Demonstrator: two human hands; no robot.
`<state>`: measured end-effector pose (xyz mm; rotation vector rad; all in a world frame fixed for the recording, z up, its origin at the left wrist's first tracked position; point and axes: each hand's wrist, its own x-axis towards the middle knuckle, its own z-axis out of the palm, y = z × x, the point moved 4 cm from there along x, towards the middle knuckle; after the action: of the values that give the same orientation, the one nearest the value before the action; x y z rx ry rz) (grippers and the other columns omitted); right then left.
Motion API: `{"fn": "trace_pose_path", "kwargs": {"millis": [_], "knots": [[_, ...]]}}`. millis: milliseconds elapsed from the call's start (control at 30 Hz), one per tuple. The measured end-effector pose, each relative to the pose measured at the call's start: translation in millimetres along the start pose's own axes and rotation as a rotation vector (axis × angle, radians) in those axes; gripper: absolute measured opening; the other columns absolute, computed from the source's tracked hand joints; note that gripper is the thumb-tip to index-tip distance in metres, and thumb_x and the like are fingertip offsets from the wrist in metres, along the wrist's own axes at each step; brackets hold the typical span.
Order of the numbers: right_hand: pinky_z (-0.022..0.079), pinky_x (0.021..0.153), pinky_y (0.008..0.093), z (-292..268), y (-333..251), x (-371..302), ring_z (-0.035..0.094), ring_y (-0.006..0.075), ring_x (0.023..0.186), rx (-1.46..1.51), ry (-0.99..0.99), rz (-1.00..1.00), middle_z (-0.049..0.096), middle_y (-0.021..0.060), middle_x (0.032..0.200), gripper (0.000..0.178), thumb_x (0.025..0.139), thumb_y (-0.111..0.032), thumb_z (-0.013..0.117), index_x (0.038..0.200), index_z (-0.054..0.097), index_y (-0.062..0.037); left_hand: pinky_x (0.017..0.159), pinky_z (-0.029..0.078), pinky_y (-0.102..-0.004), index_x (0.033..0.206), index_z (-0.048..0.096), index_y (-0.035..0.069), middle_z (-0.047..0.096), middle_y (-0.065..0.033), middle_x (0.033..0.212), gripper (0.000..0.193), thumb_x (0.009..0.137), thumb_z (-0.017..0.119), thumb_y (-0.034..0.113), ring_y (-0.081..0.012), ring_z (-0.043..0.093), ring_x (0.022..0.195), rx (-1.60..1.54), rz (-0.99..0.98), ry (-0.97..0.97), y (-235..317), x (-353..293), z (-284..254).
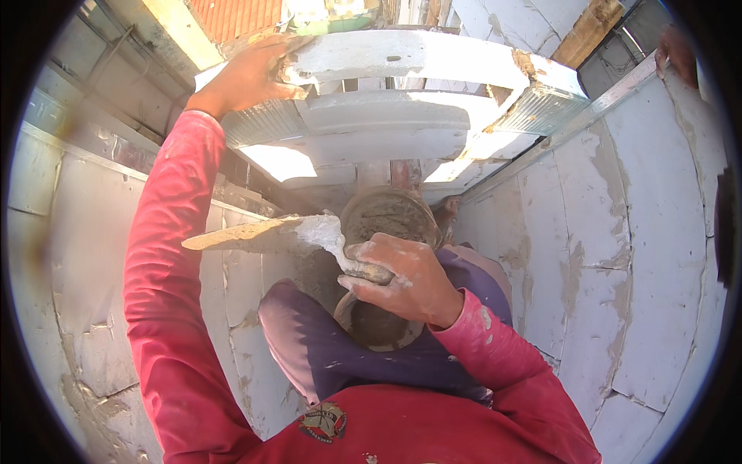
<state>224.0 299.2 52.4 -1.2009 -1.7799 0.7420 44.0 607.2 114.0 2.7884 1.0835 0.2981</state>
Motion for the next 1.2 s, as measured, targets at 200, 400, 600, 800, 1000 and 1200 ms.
{"fn": "trace_pose_path", "kwargs": {"millis": [200,400,600,800,1000,1200], "knots": [[0.056,0.07,0.0375,-2.1,1.6,2.0,0.069,0.0323,0.079,0.029,-0.015,-0.028,0.069,0.0125,0.09,0.033,0.079,-0.018,0.086,0.103,0.069,-0.0022,0.12,0.035,-0.041,0.151,0.047,0.002,0.047,-0.0209,0.154,0.087,0.08,0.086,0.034,-0.0369,0.043,0.144,0.041,-0.061,0.017,-0.3,-10.3,1.7],[0.055,0.067,0.0387,-10.3,2.8,5.2,0.068,0.0326,0.075,0.034,0.006,-0.025,0.067,0.0134,0.087,0.031,0.079,-0.016,0.086,0.1,0.067,-0.0013,0.12,0.036,-0.0411,0.149,0.049,0.004,0.049,-0.0216,0.153,0.082,0.081,0.086,0.03,-0.0374,0.043,0.144,0.101,-0.091,0.028,-6.2,-25.4,-1.1],[0.054,0.066,0.0398,-7.7,5.6,6.9,0.067,0.0322,0.073,0.04,0.003,-0.014,0.066,0.0133,0.086,0.031,0.079,-0.015,0.086,0.099,0.067,-0.0012,0.121,0.034,-0.0418,0.152,0.047,0.008,0.049,-0.0187,0.153,0.083,0.082,0.084,0.033,-0.0373,0.041,0.144,0.12,-0.069,0.066,-12.6,-29.0,4.8],[0.054,0.066,0.0387,-7.2,6.4,12.7,0.067,0.0323,0.073,0.091,-0.007,-0.017,0.067,0.0144,0.086,0.029,0.079,-0.014,0.085,0.098,0.067,0.0002,0.122,0.031,-0.0486,0.155,0.045,0.01,0.047,-0.0168,0.155,0.087,0.082,0.085,0.036,-0.0364,0.038,0.146,0.214,-0.077,0.161,-7.7,-41.3,-2.2],[0.054,0.07,0.0355,-22.8,14.9,15.1,0.069,0.0287,0.076,0.104,0.029,0.085,0.07,0.0155,0.091,0.03,0.08,-0.011,0.083,0.104,0.07,0.0028,0.114,0.04,-0.0465,0.147,0.051,0.005,0.057,-0.0171,0.14,0.068,0.089,0.08,0.028,-0.033,0.052,0.133,-0.052,-0.197,0.943,45.4,-115.4,66.7],[0.056,0.076,0.0333,-31.6,19.5,17.9,0.073,0.0226,0.084,0.214,0.133,0.263,0.074,0.0154,0.094,0.028,0.084,-0.01,0.08,0.107,0.07,0.0032,0.108,0.049,-0.0403,0.14,0.046,-0.004,0.055,-0.0187,0.138,0.038,0.107,0.051,0.013,-0.0276,0.058,0.124,-1.72,-1.009,1.214,-13.2,-136.7,217.1]]}}
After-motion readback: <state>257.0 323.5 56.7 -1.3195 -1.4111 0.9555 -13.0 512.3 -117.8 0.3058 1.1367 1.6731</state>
